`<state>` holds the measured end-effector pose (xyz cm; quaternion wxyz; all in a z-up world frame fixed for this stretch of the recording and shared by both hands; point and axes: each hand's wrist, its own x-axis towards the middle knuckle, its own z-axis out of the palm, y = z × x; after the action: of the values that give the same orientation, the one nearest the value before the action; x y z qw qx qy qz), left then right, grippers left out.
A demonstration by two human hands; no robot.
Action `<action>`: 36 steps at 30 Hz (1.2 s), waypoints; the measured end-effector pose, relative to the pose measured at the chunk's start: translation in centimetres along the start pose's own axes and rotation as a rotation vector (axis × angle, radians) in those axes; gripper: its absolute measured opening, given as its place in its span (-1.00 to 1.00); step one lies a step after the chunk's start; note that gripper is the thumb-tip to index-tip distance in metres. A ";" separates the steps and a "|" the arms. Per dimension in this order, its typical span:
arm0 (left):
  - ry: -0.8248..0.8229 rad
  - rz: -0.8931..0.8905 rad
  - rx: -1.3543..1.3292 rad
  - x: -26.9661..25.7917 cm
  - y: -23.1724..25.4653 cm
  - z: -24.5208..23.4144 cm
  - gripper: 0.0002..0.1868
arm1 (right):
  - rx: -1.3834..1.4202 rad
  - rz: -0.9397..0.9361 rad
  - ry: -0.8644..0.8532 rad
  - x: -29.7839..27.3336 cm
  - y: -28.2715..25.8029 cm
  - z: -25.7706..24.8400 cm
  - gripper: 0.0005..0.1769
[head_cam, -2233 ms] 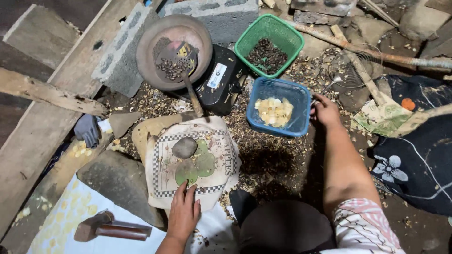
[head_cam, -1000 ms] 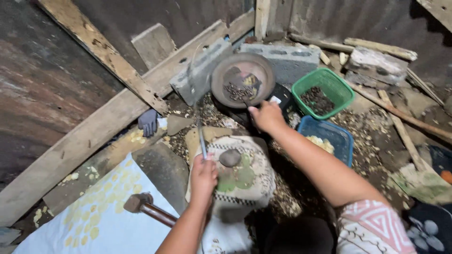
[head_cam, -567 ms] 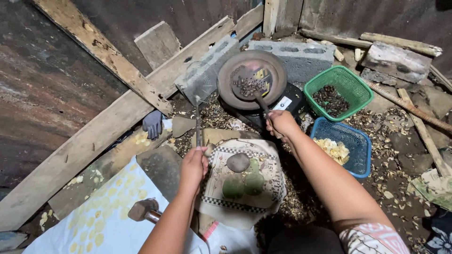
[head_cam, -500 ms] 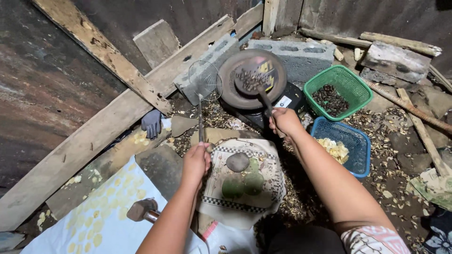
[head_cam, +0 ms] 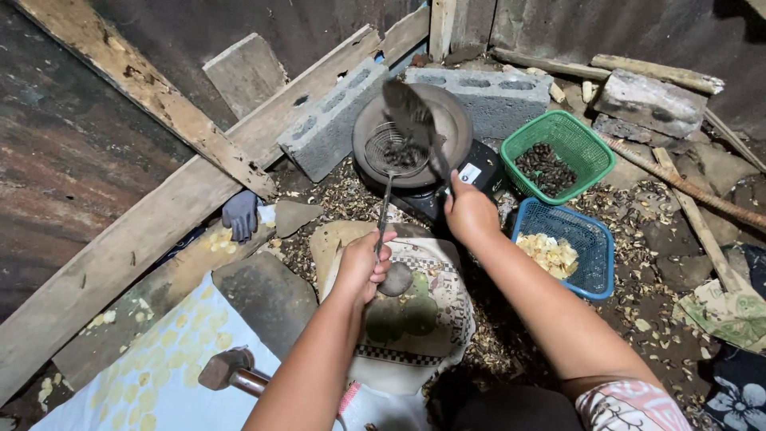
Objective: The person flattens round slices of a light-colored vegetable on a white sheet using a hammer. They also stir dark beans in a pan on a portable stove and grind green items on a stone slab with a stone pestle.
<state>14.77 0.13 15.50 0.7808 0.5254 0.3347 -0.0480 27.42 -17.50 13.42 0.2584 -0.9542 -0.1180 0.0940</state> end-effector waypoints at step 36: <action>-0.084 -0.049 -0.122 0.2 -4.1 -2.7 -0.61 | 0.252 0.379 0.247 -7.1 6.5 -8.0 -0.44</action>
<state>11.89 0.66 11.54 0.8233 0.4660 0.3166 -0.0686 23.73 -28.63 17.71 0.3653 -0.9238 0.1079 0.0376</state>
